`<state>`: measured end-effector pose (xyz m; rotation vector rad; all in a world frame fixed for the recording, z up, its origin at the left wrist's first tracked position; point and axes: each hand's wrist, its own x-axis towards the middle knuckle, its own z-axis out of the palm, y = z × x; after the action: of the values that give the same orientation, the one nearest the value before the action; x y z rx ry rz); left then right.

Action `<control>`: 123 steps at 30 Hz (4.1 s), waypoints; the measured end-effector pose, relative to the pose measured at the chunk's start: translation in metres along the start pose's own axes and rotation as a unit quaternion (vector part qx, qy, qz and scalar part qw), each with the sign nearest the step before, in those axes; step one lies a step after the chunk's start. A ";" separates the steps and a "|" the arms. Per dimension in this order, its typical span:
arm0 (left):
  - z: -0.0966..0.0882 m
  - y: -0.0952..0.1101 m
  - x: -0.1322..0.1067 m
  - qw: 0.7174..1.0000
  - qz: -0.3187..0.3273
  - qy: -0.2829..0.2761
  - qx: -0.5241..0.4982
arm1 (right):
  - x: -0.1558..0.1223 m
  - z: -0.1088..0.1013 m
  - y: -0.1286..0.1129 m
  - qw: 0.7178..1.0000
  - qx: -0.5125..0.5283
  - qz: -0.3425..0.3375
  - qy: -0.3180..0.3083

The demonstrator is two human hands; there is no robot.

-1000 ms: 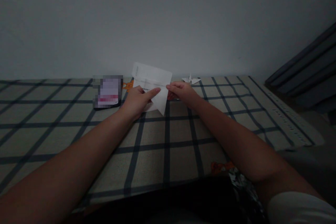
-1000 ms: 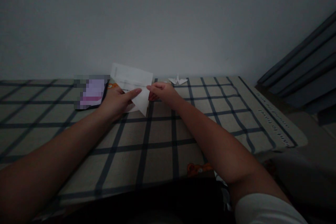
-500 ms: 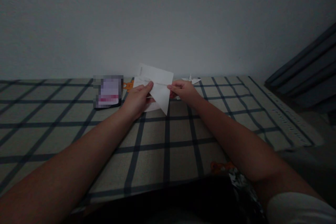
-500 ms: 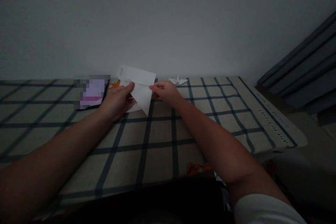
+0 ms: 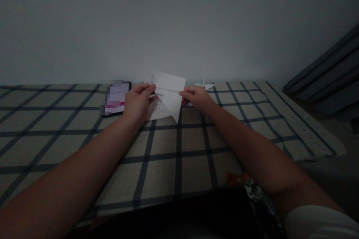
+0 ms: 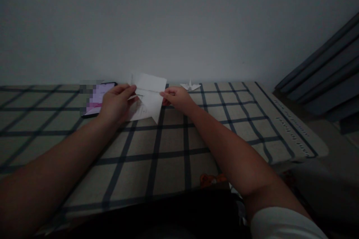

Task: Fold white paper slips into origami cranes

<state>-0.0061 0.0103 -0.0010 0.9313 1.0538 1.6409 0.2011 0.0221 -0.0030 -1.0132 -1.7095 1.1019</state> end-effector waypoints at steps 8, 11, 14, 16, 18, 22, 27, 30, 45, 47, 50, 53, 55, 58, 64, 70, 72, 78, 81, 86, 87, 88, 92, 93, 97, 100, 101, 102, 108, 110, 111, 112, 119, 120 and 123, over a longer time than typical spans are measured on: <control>-0.002 0.003 0.002 0.999 0.008 0.038 -0.011 | 0.001 0.001 0.002 1.000 0.015 0.000 -0.013; -0.004 0.005 0.007 0.999 0.009 0.041 -0.034 | 0.001 -0.001 0.002 1.000 0.008 0.001 -0.004; -0.005 0.007 0.010 0.999 -0.011 0.028 -0.046 | 0.001 -0.003 0.002 1.000 0.005 -0.008 0.016; -0.004 0.007 0.008 0.998 -0.042 0.003 -0.040 | 0.001 -0.003 0.001 1.000 0.004 -0.015 0.024; -0.001 0.004 0.003 0.997 -0.066 -0.043 -0.026 | 0.001 -0.003 0.001 1.000 -0.001 -0.017 0.024; 0.003 -0.003 -0.006 0.989 -0.074 -0.114 0.054 | 0.002 -0.002 0.002 1.000 0.005 -0.007 0.021; 0.002 0.000 -0.007 0.991 -0.055 -0.101 0.074 | 0.002 -0.002 0.005 1.000 0.016 -0.008 0.019; 0.000 -0.001 -0.005 0.988 -0.075 -0.129 0.049 | 0.002 -0.002 0.005 0.999 0.010 -0.018 0.029; 0.001 -0.005 -0.006 0.972 -0.153 -0.171 0.054 | 0.001 -0.002 0.004 0.997 -0.019 -0.040 0.071; 0.000 -0.006 -0.006 0.974 -0.146 -0.167 0.047 | 0.001 -0.002 0.004 0.997 -0.019 -0.045 0.067; 0.000 -0.007 -0.007 0.972 -0.150 -0.175 0.041 | 0.002 -0.001 0.006 0.996 -0.013 -0.051 0.072; 0.002 -0.005 -0.010 0.968 -0.165 -0.182 0.051 | 0.001 0.000 0.007 0.995 0.005 -0.059 0.082; 0.002 -0.004 -0.011 0.969 -0.163 -0.177 0.058 | 0.001 0.001 0.007 0.995 0.016 -0.060 0.083; 0.001 -0.004 -0.011 0.969 -0.159 -0.181 0.058 | 0.002 0.002 0.005 0.994 0.040 -0.054 0.082; 0.003 0.002 -0.009 0.974 -0.149 -0.156 0.068 | 0.005 0.004 0.008 0.987 0.148 -0.002 0.060; 0.003 0.001 -0.008 0.980 -0.123 -0.140 0.066 | 0.000 0.004 0.007 0.994 0.108 0.004 -0.026; 0.001 -0.003 -0.006 0.981 -0.115 -0.140 0.066 | -0.002 0.004 0.004 0.995 0.092 0.004 -0.033; 0.001 -0.005 -0.009 0.967 -0.151 -0.193 0.068 | -0.003 0.004 -0.001 0.998 0.060 -0.019 -0.015; 0.002 -0.002 -0.011 0.963 -0.141 -0.201 0.113 | -0.004 0.005 -0.002 0.998 0.057 -0.027 -0.010; 0.003 0.006 -0.016 0.955 -0.112 -0.192 0.197 | -0.003 0.008 0.001 0.992 0.119 0.013 -0.036; 0.003 0.007 -0.017 0.952 -0.110 -0.195 0.211 | -0.002 0.008 0.002 0.991 0.124 0.019 -0.037; 0.003 0.009 -0.018 0.948 -0.108 -0.199 0.225 | -0.001 0.007 0.004 0.992 0.123 0.019 -0.033; 0.003 0.010 -0.020 0.935 -0.122 -0.224 0.246 | 0.000 0.005 0.005 0.998 0.063 -0.020 0.009; 0.002 0.009 -0.020 0.934 -0.133 -0.231 0.239 | -0.001 0.004 0.005 0.998 0.049 -0.028 0.015; 0.000 0.003 -0.016 0.927 -0.163 -0.279 0.190 | -0.003 0.004 0.002 0.997 0.018 -0.059 0.053; -0.002 0.002 -0.017 0.922 -0.146 -0.312 0.179 | -0.002 0.005 0.002 0.994 0.008 -0.073 0.082; -0.002 0.002 -0.017 0.923 -0.136 -0.310 0.183 | -0.002 0.006 0.002 0.993 0.009 -0.074 0.088; -0.002 0.003 -0.018 0.925 -0.128 -0.304 0.189 | -0.002 0.006 0.002 0.993 0.010 -0.073 0.090; 0.002 0.004 -0.020 0.937 -0.134 -0.261 0.188 | -0.004 0.009 -0.002 0.992 -0.005 -0.071 0.107; 0.002 0.003 -0.019 0.939 -0.147 -0.265 0.163 | -0.005 0.008 -0.003 0.991 -0.014 -0.070 0.111; 0.001 0.003 -0.019 0.938 -0.152 -0.273 0.152 | -0.005 0.008 -0.003 0.991 -0.016 -0.068 0.114; 0.001 0.002 -0.019 0.935 -0.158 -0.283 0.144 | -0.005 0.008 -0.004 0.991 -0.017 -0.066 0.116; 0.001 -0.004 -0.019 0.927 -0.176 -0.309 0.119 | -0.008 0.008 -0.007 0.992 -0.044 -0.083 0.079; 0.001 -0.005 -0.018 0.928 -0.168 -0.312 0.120 | -0.009 0.008 -0.007 0.992 -0.047 -0.087 0.081; 0.002 -0.004 -0.020 0.928 -0.155 -0.316 0.121 | -0.009 0.010 -0.008 0.989 -0.052 -0.099 0.093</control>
<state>0.0022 -0.0076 -0.0064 1.2686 0.8941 0.8624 0.1934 0.0095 0.0000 -0.9557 -1.6871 0.7739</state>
